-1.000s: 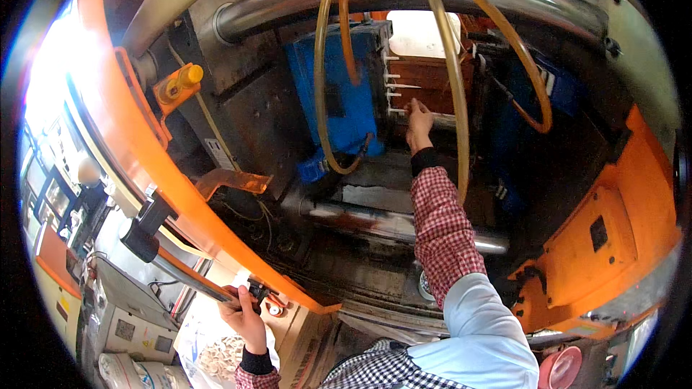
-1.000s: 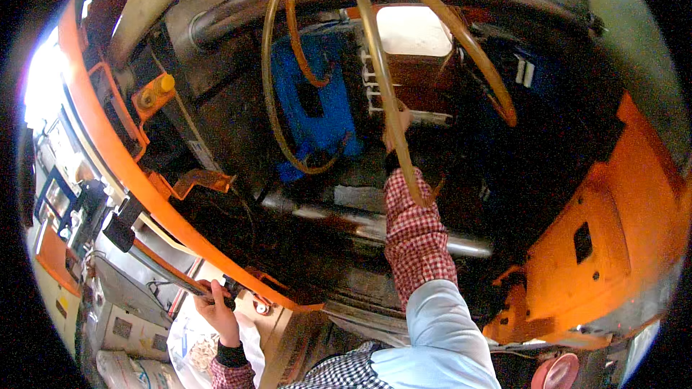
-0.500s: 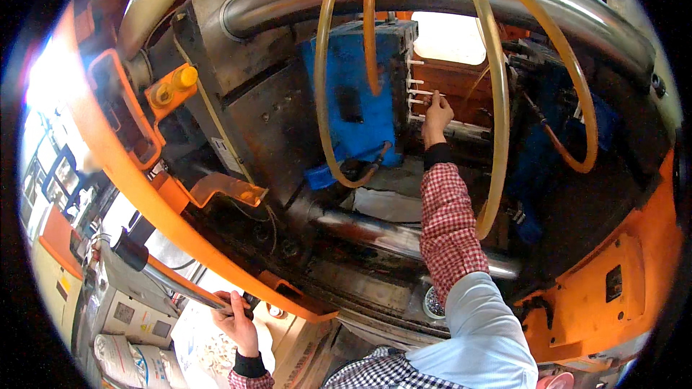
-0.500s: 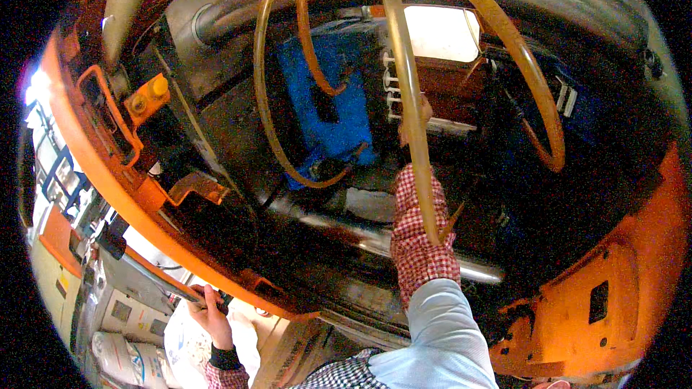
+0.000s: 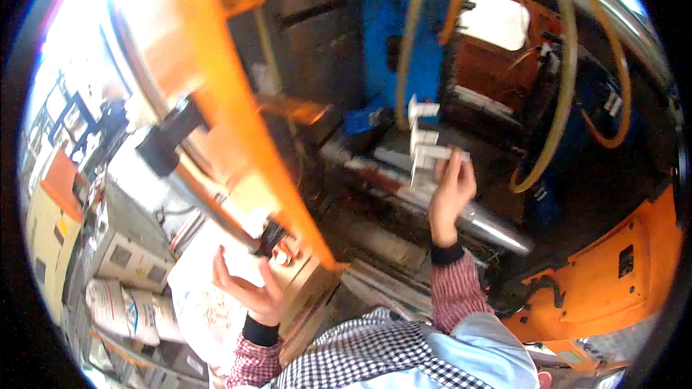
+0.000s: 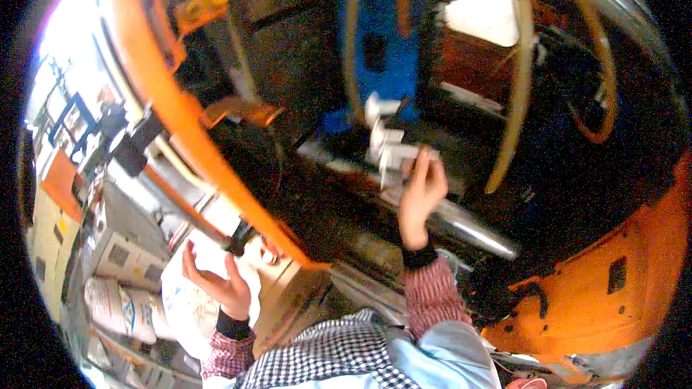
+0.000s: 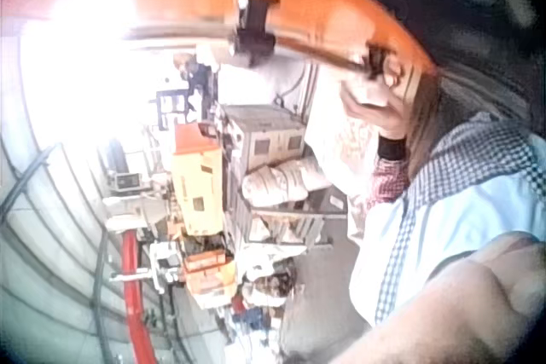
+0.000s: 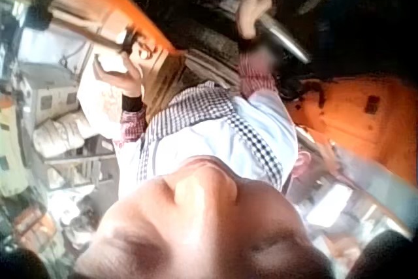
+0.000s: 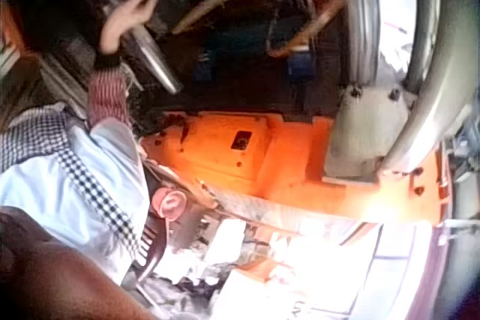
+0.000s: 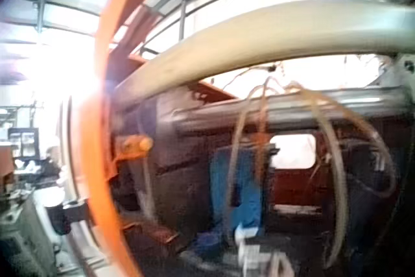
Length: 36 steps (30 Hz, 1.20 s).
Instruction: The person assembles small white plastic components by hand, repeatedly inserting pieces into a machine cavity and retrieving them. They also handle a bag of shredded material and use a spray can on the machine interior.
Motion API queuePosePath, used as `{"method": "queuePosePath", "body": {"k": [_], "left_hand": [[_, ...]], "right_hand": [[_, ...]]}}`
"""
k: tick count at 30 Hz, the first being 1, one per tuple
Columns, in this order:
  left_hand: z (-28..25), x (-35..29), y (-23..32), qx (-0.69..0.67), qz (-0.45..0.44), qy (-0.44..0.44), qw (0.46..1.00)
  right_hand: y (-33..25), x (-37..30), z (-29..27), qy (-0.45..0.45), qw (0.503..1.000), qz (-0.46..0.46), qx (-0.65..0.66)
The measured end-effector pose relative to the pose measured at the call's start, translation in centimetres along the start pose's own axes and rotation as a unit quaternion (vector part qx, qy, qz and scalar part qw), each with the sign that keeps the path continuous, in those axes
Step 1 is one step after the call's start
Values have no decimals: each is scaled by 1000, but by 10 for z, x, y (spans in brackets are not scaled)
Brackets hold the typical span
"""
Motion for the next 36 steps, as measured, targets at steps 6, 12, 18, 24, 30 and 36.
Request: {"method": "queuePosePath", "body": {"k": [6,12,18,24,30,36], "left_hand": [[-25,-58,1,-418,-187,-332,825],[-70,-88,-24,-385,-339,-303,803],[-107,-92,-45,-311,-271,-299,860],[-130,-89,-51,-284,-177,-309,890],[-140,-92,-58,-310,-119,-312,890],[-141,-96,-61,-329,-149,-297,884]], "right_hand": [[-3,-208,-53,-286,946,134,-66],[-15,-266,-36,-482,866,80,-109],[-20,-278,-4,-655,745,79,-101],[-34,-311,50,-669,729,80,-119],[-30,-325,60,-707,687,125,-110],[-20,-327,55,-696,689,187,-77]]}}
Point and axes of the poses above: each hand's wrist, its own x-axis towards the middle knuckle, its own z-axis out of the palm, y = z × x, the point moved 3 cm from there along x, towards the middle knuckle, and after that the axes turned 10 degrees about z, right-handed, at the moved point
